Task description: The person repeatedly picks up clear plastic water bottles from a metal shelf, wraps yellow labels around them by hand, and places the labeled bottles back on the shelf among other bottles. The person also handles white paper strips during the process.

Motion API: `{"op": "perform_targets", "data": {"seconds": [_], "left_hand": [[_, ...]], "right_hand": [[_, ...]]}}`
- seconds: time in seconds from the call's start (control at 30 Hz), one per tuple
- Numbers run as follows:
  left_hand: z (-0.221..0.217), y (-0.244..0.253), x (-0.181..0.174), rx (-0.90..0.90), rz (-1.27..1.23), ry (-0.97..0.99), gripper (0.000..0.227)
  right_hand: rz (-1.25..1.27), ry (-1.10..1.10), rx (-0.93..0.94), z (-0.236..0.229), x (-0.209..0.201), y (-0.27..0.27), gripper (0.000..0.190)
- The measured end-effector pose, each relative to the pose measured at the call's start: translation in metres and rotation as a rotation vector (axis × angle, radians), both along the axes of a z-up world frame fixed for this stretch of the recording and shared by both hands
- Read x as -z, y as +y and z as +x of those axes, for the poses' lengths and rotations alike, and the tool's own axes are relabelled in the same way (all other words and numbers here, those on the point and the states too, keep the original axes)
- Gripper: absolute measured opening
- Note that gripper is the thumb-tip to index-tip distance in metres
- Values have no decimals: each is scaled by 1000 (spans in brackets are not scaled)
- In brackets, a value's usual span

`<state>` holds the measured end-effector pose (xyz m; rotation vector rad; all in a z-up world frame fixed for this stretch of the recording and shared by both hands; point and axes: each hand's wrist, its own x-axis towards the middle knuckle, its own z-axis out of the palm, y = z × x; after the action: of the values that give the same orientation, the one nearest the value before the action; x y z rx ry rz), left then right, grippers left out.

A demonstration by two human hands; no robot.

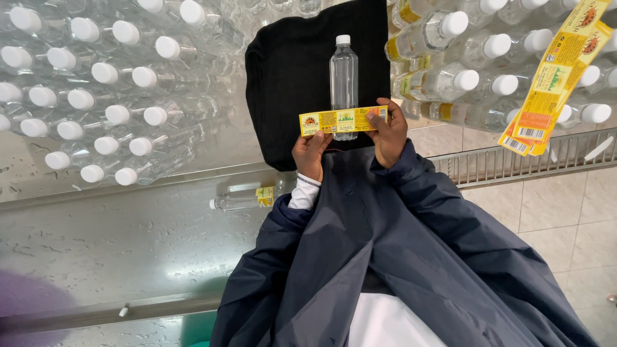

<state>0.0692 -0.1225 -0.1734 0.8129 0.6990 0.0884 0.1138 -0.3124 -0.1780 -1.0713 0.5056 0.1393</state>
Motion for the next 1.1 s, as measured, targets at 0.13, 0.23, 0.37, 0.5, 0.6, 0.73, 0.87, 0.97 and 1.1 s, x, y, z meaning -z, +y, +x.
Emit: {"op": "perform_targets", "data": {"seconds": [0.13, 0.23, 0.37, 0.5, 0.6, 0.73, 0.87, 0.97, 1.1], "left_hand": [[2, -1, -8, 7, 24, 2, 22], [2, -2, -5, 0, 28, 3, 22], [3, -3, -10, 2, 63, 11, 21], [5, -5, -11, -1, 66, 60, 23], [3, -7, 5, 7, 43, 93, 20], [8, -12, -9, 40, 52, 132, 23], [10, -15, 0, 75, 112, 168, 21], [10, -11, 6, 58, 116, 186, 21], [11, -16, 17, 8, 74, 200, 21]], "right_hand": [[7, 12, 19, 0, 5, -2, 55], [8, 31, 26, 0, 6, -3, 56], [4, 30, 38, 0, 7, -4, 56], [-18, 37, 55, 2, 4, -1, 56], [-44, 44, 68, 2, 3, -1, 58], [-135, 47, 66, 1, 18, -7, 57], [-475, 2, 17, 6, 22, -19, 51], [-918, -132, -27, 11, -15, -24, 50], [-1155, -349, -297, 27, -42, 1, 45]]}}
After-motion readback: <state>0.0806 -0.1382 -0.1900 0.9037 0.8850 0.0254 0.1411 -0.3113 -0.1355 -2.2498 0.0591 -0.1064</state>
